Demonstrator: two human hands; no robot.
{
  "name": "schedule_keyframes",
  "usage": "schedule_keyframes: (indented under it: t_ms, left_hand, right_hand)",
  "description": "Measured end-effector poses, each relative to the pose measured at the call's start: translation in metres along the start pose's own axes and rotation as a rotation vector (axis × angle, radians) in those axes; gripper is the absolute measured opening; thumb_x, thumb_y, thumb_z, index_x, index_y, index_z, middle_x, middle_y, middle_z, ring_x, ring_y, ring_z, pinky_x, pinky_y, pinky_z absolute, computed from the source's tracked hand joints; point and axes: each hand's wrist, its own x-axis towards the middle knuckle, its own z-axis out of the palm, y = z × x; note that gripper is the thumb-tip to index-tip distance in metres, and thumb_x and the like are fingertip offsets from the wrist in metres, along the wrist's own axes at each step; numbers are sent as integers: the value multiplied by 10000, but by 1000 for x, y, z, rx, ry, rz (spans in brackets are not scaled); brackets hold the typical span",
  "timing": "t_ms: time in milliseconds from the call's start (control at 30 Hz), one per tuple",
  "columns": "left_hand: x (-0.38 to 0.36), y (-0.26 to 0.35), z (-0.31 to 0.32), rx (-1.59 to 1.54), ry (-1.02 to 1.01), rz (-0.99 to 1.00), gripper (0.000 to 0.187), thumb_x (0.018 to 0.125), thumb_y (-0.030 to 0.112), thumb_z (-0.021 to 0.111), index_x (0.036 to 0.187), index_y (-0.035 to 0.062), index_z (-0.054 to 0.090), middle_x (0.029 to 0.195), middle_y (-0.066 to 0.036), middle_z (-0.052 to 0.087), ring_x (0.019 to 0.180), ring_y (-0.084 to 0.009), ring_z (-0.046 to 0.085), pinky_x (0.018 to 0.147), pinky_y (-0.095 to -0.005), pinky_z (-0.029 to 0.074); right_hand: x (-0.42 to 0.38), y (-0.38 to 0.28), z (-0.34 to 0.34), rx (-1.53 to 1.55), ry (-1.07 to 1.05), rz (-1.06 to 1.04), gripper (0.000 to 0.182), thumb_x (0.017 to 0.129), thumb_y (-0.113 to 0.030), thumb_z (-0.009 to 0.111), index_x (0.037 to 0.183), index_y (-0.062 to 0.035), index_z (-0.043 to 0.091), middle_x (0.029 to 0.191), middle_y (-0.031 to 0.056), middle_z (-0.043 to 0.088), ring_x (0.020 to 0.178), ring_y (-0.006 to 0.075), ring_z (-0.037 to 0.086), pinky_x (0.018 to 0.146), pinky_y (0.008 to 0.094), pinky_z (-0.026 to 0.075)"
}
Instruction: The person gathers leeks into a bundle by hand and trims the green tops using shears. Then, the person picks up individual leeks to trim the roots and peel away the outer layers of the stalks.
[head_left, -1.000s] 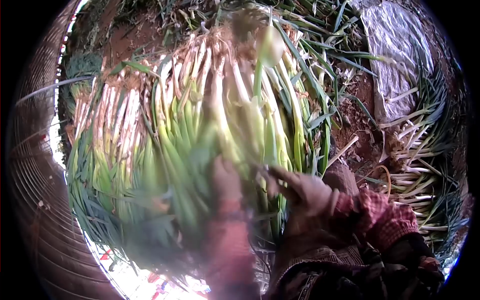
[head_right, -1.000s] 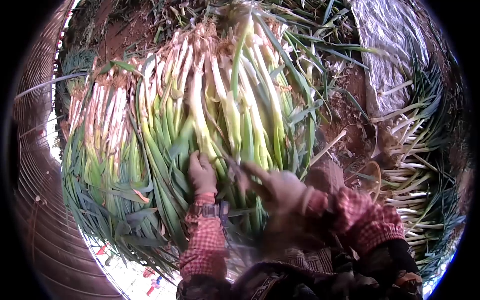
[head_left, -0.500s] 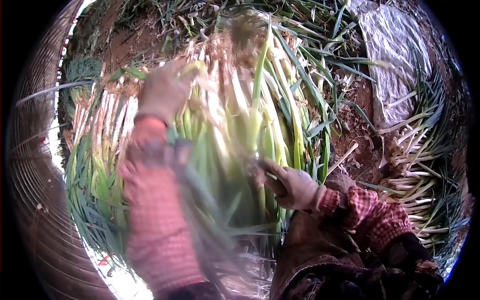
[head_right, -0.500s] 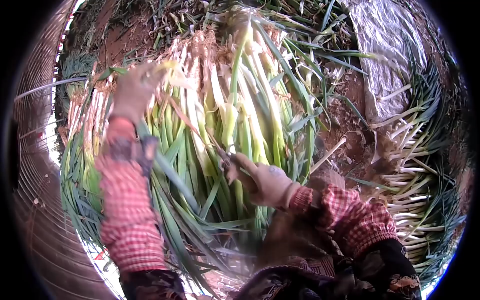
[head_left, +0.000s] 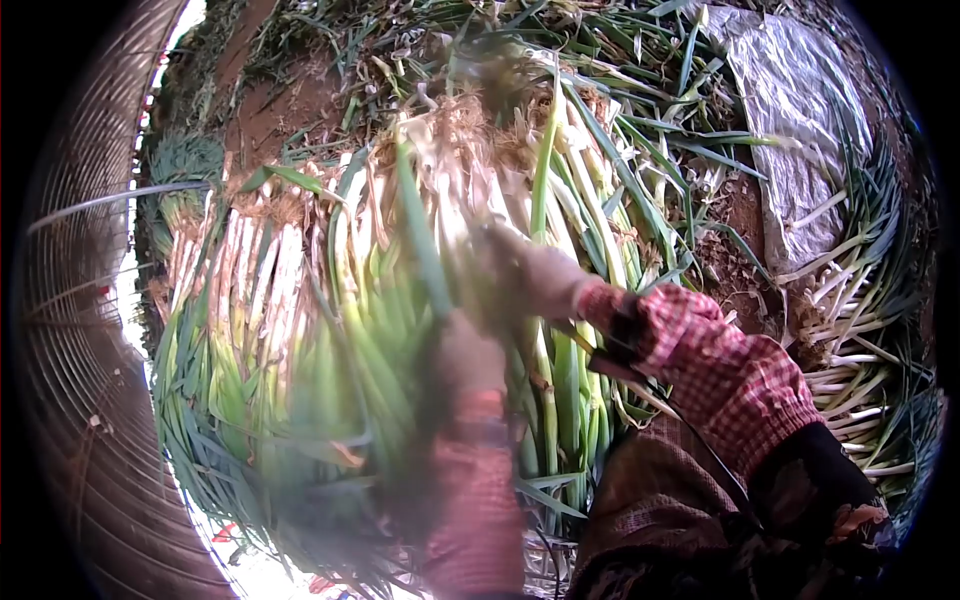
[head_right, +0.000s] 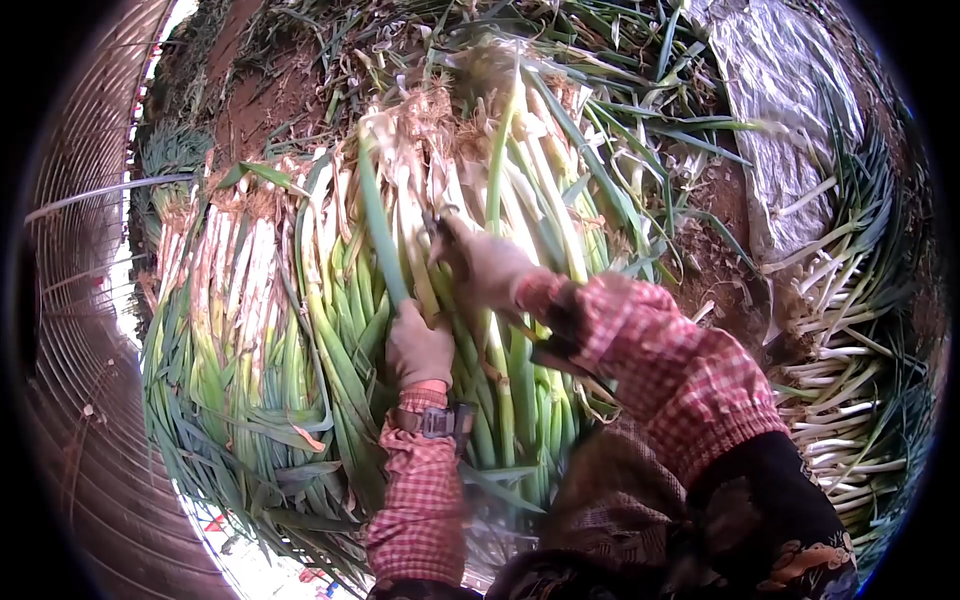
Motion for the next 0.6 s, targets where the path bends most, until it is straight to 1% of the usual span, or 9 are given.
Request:
schedule_keyframes:
  t_ms: [67, 167, 233, 300, 333, 367, 433, 533, 600]
  left_hand:
    - [2, 1, 0, -78, -110, -78, 371, 849, 369, 719, 1019, 44, 666, 973, -216, 724, 978, -436, 688, 834, -508, 535]
    - [9, -1, -5, -216, -272, -152, 374, 830, 380, 729, 887, 15, 672, 922, -205, 731, 926, -437, 694, 810, -485, 538]
    - [-4, 4, -21, -254, -169, -70, 363, 827, 365, 732, 903, 14, 675, 903, -197, 732, 877, -435, 695, 788, -478, 545]
    - [-15, -5, -22, -251, -66, 25, 325, 836, 320, 738, 902, 9, 673, 840, -190, 723, 777, -382, 705, 727, -456, 546]
    - [-19, -11, -18, -355, -36, 57, 187, 850, 178, 727, 956, 32, 679, 820, -128, 732, 712, -275, 701, 682, -389, 546]
    - [-21, -20, -19, -588, -138, 38, 165, 853, 99, 706, 1005, 43, 674, 857, -88, 728, 726, -218, 688, 673, -347, 541]
    - [-24, -30, -24, -987, -362, -3, 352, 852, -64, 656, 1181, 54, 617, 997, -12, 697, 776, -124, 648, 675, -253, 527]
    - [-49, -31, -16, -1212, -533, -113, 394, 854, -62, 654, 1229, 33, 581, 1036, -33, 683, 820, -116, 633, 691, -253, 521]
    - [-56, -46, 10, -1039, -681, -60, 497, 785, -98, 658, 1254, 39, 566, 1084, -51, 661, 900, -121, 622, 704, -262, 521]
  right_hand:
    - [24, -14, -12, -49, -53, 341, 604, 881, -170, 654, 1436, -133, 420, 963, 232, 719, 857, 360, 731, 765, 445, 595]
    - [10, -5, -10, 13, -3, 126, 610, 880, -108, 628, 1455, -138, 425, 967, 192, 724, 868, 337, 736, 759, 431, 592]
    - [-29, -5, -10, 107, -86, -8, 625, 851, -54, 639, 1439, -145, 449, 922, 148, 716, 838, 320, 727, 716, 440, 573]
    - [-73, -5, -10, -94, -81, -35, 749, 834, 6, 632, 1509, -165, 354, 820, 108, 675, 670, 270, 682, 620, 416, 556]
    - [-98, -14, -17, 2, -125, -36, 800, 824, 24, 635, 1538, -130, 307, 782, 92, 656, 621, 257, 667, 561, 394, 563]
    - [-126, -22, -22, 30, -160, -60, 820, 824, 31, 635, 1553, -121, 294, 805, 99, 659, 634, 257, 664, 571, 395, 571]
    - [-177, -34, -26, 65, -215, -86, 860, 823, 44, 636, 1585, -104, 267, 852, 112, 666, 659, 259, 659, 592, 396, 587]
    - [-221, -29, -16, 61, -220, 26, 911, 833, 19, 649, 1625, -138, 226, 899, 115, 673, 745, 279, 669, 669, 420, 595]
    - [-229, -14, -4, 128, -48, -57, 946, 824, -5, 673, 1634, -178, 215, 922, 132, 679, 757, 293, 673, 681, 418, 592]
